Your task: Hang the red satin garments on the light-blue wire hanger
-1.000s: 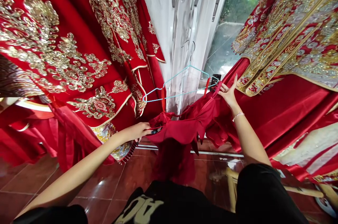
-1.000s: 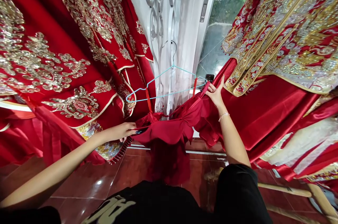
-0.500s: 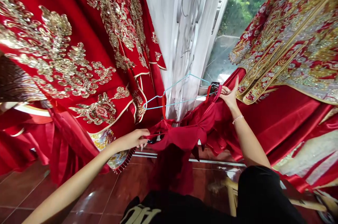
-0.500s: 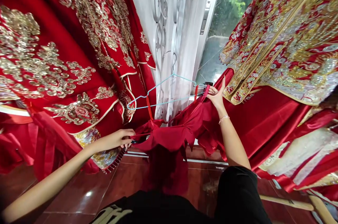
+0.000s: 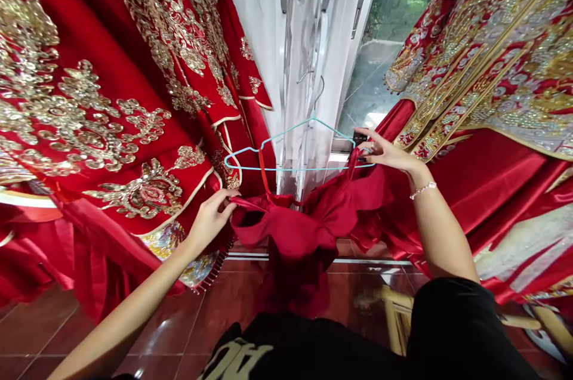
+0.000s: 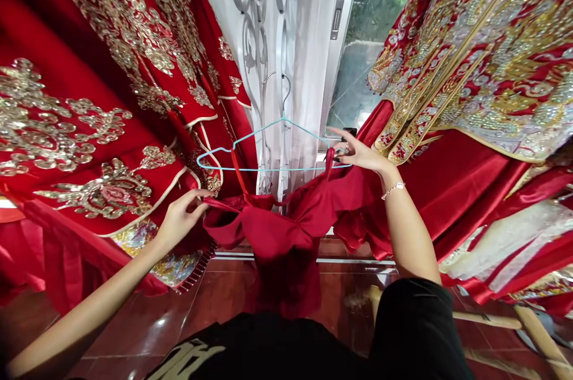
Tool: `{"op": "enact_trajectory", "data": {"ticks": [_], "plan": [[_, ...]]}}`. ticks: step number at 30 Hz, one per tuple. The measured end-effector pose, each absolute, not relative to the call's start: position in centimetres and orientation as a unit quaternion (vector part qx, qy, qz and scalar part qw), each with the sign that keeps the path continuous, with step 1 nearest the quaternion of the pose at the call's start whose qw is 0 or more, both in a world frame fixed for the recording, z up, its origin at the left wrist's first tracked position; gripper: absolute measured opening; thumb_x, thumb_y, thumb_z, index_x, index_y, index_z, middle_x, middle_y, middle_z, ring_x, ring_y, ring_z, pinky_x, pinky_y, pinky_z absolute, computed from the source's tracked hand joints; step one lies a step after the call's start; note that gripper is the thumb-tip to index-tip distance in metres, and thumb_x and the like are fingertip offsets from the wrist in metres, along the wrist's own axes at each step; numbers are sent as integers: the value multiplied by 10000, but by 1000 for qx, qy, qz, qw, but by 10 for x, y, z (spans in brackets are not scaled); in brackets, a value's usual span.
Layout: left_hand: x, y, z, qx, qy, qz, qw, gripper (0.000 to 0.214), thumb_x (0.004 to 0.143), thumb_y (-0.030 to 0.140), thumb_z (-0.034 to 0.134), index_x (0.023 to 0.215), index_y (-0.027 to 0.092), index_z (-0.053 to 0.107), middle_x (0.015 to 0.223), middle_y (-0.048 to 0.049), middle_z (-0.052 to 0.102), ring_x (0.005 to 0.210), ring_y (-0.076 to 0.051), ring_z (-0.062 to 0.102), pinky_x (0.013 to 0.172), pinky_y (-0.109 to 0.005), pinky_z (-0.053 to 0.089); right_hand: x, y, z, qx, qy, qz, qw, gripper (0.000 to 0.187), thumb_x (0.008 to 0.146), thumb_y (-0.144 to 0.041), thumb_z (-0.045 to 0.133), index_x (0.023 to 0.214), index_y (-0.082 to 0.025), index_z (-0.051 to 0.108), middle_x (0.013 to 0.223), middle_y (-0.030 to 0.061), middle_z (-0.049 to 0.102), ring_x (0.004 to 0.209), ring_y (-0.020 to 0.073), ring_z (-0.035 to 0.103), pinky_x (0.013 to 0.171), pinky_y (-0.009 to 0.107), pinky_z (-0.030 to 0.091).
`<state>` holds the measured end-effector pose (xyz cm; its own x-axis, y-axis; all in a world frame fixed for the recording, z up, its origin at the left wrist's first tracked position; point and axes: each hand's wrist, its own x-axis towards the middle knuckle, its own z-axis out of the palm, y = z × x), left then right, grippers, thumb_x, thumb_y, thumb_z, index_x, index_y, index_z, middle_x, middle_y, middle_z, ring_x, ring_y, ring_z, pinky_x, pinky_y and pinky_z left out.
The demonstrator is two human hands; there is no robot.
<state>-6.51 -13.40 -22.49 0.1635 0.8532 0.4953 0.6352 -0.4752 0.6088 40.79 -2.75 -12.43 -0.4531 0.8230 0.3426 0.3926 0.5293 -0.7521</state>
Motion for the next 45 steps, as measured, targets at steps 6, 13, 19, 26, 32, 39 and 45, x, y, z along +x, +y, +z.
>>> {"op": "enact_trajectory", "data": {"ticks": [6,13,19,26,32,39,45], "plan": [[-63,-123,-202,703,459,537,87,201,913,356,611,906,208,747,1003,-55,765,982,-213,693,995,-405,536,390,-33,-151,-479,-784,53,392,271,814,-443,693,935,-208,754,882,58,614,826,210,594,861,403,526],[-74,-81,-176,602,460,651,-47,86,857,202,687,837,202,770,939,-38,740,920,-181,676,934,-352,536,378,-29,-166,-499,-742,-71,442,188,839,-343,599,772,-204,705,783,38,515,725,193,537,679,323,455],[-74,-60,-162,648,444,619,-23,136,851,174,662,832,200,793,887,-35,762,841,-177,686,832,-313,550,379,-25,-166,-489,-747,-88,443,182,834,-319,583,751,-202,693,776,41,541,699,182,530,641,309,426],[-51,-13,-120,726,418,536,103,171,821,159,609,838,142,778,968,-79,762,595,-134,659,599,-291,581,378,-31,-167,-513,-737,-121,422,219,842,-345,560,783,-207,719,785,49,577,720,191,557,588,288,372],[-69,3,-138,643,473,578,169,137,767,85,557,753,141,681,711,-25,691,558,-139,649,591,-302,600,380,-43,-166,-538,-719,-163,409,239,854,-357,564,838,-210,752,772,49,580,723,188,577,562,282,343],[-64,-10,-142,638,456,594,181,108,792,131,559,776,150,664,789,-34,724,574,-127,656,582,-271,578,380,-43,-167,-536,-722,-151,411,218,836,-345,578,827,-203,743,779,46,587,709,183,567,569,287,340],[-25,-8,-122,736,385,539,140,67,761,183,663,776,160,724,882,-43,756,842,-208,705,835,-393,582,377,-39,-168,-521,-732,-126,420,195,836,-327,569,808,-214,725,792,47,608,739,190,589,595,281,369]]}}
